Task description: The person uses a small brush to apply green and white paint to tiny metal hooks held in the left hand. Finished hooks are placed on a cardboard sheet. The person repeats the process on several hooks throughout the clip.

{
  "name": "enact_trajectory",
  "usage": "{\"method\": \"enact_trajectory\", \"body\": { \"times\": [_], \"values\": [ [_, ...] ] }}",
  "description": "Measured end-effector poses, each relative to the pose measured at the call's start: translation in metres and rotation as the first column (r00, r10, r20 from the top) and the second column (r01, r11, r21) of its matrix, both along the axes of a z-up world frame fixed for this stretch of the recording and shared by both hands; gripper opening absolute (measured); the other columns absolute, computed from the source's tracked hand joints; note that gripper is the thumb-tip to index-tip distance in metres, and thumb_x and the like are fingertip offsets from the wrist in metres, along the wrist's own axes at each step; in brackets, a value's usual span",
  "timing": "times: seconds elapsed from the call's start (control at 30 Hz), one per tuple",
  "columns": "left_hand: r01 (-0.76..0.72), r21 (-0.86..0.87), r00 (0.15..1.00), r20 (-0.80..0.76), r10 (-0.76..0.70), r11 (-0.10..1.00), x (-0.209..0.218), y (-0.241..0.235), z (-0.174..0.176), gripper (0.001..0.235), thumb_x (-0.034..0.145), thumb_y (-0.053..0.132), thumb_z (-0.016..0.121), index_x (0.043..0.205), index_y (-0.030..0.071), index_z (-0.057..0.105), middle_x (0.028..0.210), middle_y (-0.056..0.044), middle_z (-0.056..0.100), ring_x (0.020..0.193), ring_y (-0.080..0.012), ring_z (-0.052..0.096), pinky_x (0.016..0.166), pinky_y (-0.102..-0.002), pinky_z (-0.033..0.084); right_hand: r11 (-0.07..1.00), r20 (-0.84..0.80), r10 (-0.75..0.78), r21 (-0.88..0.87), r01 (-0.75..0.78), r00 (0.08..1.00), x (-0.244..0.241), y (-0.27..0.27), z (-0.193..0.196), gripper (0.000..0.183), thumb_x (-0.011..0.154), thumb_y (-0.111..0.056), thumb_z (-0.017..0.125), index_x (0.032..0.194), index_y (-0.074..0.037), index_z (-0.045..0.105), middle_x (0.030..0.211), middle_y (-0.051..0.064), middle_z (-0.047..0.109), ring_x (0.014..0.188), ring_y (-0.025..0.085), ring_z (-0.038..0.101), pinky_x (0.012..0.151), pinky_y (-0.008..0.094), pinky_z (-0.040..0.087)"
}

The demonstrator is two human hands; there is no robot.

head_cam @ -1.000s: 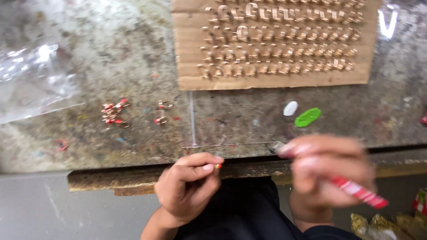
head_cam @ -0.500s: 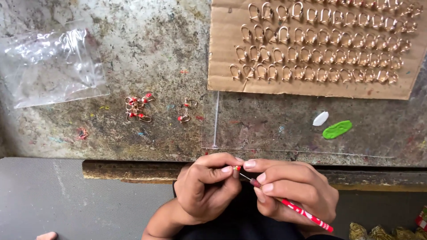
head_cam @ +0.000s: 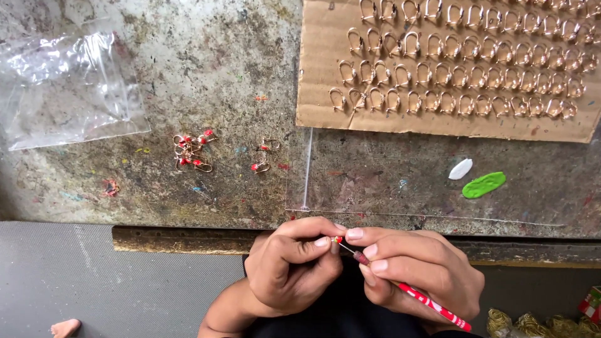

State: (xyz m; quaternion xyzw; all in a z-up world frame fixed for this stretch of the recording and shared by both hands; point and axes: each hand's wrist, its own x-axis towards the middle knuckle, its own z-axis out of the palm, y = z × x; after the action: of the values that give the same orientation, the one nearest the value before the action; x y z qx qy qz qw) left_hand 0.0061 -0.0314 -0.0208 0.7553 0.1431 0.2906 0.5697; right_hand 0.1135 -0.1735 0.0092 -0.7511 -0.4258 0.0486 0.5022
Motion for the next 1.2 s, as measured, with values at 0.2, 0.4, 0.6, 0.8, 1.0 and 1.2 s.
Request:
{"method": "enact_trajectory", "body": {
  "times": [0.2, 0.4, 0.6, 0.8, 1.0, 1.2],
  "values": [
    [-0.002, 0.015, 1.0, -0.009, 0.002, 1.0, -0.0004, 0.0007, 0.0, 0.025, 0.088, 0.0, 0.076, 0.096, 0.007, 0.054, 0.095, -0.016, 0.077, 0.08, -0.0191, 0.082, 0.065, -0.021, 0.063, 1.0, 0.009, 0.006, 0.016, -0.006, 1.0, 0.0009, 0.001, -0.0013, 0.017, 0.087, -0.011, 0.076, 0.095, -0.012, 0.061, 0.09, 0.004, 0.073, 0.085, 0.022, 0.087, 0.074, 0.018, 0.068],
    [0.0, -0.001, 1.0, 0.004, 0.0, 1.0, 0.0, 0.0004, -0.0006, 0.025, 0.088, -0.001, 0.076, 0.096, 0.007, 0.054, 0.095, -0.016, 0.077, 0.08, -0.02, 0.082, 0.065, -0.022, 0.064, 0.999, -0.04, -0.016, 0.047, 0.018, 0.999, -0.0018, 0.002, -0.0012, 0.016, 0.087, -0.01, 0.074, 0.096, -0.01, 0.061, 0.09, 0.006, 0.072, 0.084, 0.023, 0.087, 0.075, 0.018, 0.071],
    [0.008, 0.009, 1.0, -0.018, -0.008, 1.0, -0.0012, 0.0009, -0.0006, 0.025, 0.089, 0.001, 0.076, 0.098, 0.008, 0.053, 0.096, -0.014, 0.077, 0.079, -0.0182, 0.081, 0.065, -0.021, 0.063, 0.999, -0.059, -0.009, 0.045, 0.012, 0.998, -0.0009, 0.0021, 0.0004, 0.015, 0.087, -0.01, 0.074, 0.096, -0.009, 0.061, 0.091, 0.007, 0.072, 0.084, 0.024, 0.087, 0.078, 0.02, 0.074],
    [0.014, 0.011, 1.0, -0.019, -0.013, 1.0, -0.0015, 0.0014, -0.0009, 0.027, 0.088, -0.001, 0.077, 0.096, 0.008, 0.052, 0.096, -0.015, 0.077, 0.079, -0.0183, 0.082, 0.064, -0.021, 0.063, 0.999, -0.042, -0.007, 0.042, 0.009, 0.999, -0.0012, 0.0012, -0.0012, 0.017, 0.087, -0.009, 0.075, 0.097, -0.009, 0.061, 0.092, 0.007, 0.072, 0.085, 0.025, 0.087, 0.077, 0.02, 0.073],
    [0.025, 0.012, 0.999, -0.025, -0.024, 1.0, -0.0025, 0.0026, -0.0007, 0.027, 0.089, 0.0, 0.077, 0.098, 0.008, 0.053, 0.098, -0.014, 0.077, 0.08, -0.0184, 0.082, 0.066, -0.022, 0.063, 0.999, -0.032, -0.017, 0.038, 0.018, 0.999, -0.0019, 0.0031, -0.0012, 0.016, 0.087, -0.009, 0.075, 0.095, -0.009, 0.061, 0.09, 0.008, 0.071, 0.083, 0.024, 0.087, 0.077, 0.02, 0.073],
    [0.051, -0.005, 0.999, -0.003, -0.051, 0.999, -0.0024, 0.004, -0.0012, 0.025, 0.09, -0.001, 0.076, 0.1, 0.006, 0.054, 0.099, -0.017, 0.076, 0.082, -0.0199, 0.082, 0.068, -0.023, 0.065, 0.999, -0.112, 0.019, 0.034, -0.016, 0.993, -0.0014, -0.0018, 0.0017, 0.018, 0.088, -0.007, 0.074, 0.099, -0.007, 0.06, 0.096, 0.011, 0.07, 0.09, 0.028, 0.087, 0.083, 0.026, 0.078]
  ]
}}
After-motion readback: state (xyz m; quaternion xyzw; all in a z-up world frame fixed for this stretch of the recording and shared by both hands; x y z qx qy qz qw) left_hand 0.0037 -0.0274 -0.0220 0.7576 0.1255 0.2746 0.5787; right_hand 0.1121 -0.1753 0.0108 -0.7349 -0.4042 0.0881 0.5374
